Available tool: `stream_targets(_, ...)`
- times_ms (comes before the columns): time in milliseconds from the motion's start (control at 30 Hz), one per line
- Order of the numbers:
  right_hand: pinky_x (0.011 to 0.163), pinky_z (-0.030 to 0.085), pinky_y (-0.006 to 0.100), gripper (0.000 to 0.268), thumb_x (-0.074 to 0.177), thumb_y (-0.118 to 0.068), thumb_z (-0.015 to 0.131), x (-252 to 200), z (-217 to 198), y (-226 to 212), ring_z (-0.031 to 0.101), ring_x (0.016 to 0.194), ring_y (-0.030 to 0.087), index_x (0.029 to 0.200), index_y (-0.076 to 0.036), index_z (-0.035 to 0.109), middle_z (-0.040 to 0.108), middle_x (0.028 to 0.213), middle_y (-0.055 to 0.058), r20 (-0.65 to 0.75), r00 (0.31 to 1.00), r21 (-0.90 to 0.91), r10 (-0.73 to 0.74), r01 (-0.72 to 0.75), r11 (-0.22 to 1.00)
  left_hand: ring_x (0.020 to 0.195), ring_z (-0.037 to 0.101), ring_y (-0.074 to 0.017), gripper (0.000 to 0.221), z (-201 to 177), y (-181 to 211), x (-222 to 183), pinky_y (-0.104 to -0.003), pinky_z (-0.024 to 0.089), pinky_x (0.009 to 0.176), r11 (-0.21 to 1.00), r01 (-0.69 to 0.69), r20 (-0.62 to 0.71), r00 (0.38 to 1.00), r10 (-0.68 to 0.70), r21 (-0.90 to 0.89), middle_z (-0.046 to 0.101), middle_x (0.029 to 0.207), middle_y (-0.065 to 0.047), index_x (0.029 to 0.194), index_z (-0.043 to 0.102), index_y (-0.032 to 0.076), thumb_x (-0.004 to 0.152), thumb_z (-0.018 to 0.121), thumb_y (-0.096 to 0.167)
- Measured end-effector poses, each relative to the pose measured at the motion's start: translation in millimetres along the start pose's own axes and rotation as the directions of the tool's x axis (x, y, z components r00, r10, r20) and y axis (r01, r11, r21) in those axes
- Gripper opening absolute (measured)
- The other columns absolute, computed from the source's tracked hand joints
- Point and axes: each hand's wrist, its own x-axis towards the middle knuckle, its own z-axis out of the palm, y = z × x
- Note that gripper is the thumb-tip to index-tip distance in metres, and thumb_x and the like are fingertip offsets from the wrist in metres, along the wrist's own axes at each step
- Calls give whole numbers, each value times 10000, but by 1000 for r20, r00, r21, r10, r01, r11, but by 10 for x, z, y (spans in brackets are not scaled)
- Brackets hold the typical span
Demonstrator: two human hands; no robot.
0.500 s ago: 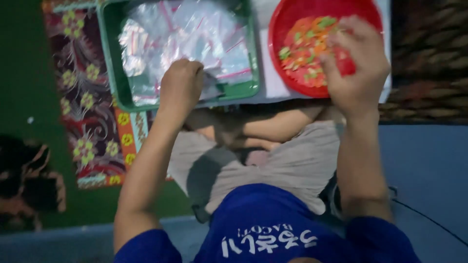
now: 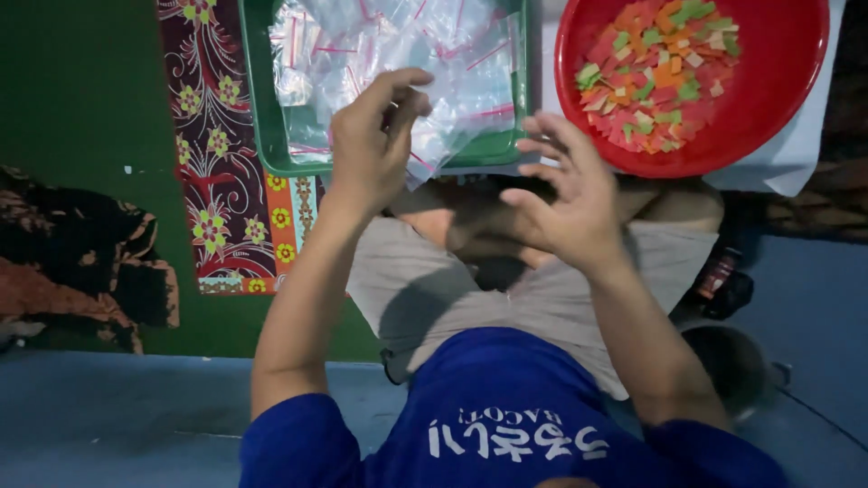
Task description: Packing small snack pieces into plastic zip-lock bags and sealing them while sitting on the floor.
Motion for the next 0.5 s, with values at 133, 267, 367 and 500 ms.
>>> stream_targets(133, 986, 531, 329, 839, 855, 90, 709, 220, 181, 103, 558, 1190, 255, 1561, -1, 263, 453, 1467, 220, 124, 986, 244, 112, -140, 960, 707, 623, -130, 169, 97, 71, -52, -262, 476, 613, 999, -39, 51, 998, 39, -10, 708, 857, -58, 1113, 662, 23, 979, 635, -76)
stream_targets(267, 459, 570, 222, 126, 947, -21, 807, 428, 352, 334, 712, 582, 161, 1053, -8, 741, 745, 858, 168, -150, 986, 127, 66, -47, 991, 583, 642, -181, 200, 203, -126, -112, -305, 559, 586, 994, -96, 102, 991, 90, 48, 739, 760, -7, 1107, 735, 189, 934, 827, 231)
stream_targets(367, 501, 611, 239, 102, 962, -22, 796, 369, 342, 196, 770, 686, 223, 1041, 4, 737, 752, 865, 188, -280, 959, 80, 45, -23, 997, 584, 654, -230, 353, 137, -368, -38, -323, 557, 572, 986, -136, 97, 987, 127, 93, 746, 751, -36, 1084, 745, 168, 810, 951, 253)
stream_targets(500, 485, 599, 230, 85, 1026, -19, 711, 310, 242, 257, 763, 685, 233, 1061, 40, 660, 748, 890, 231, -352, 936, 133, 31, 17, 991, 548, 646, -259, 272, -33, -523, 137, -328, 542, 527, 945, -222, 15, 974, 225, 241, 719, 713, -91, 1050, 743, 77, 848, 926, 66)
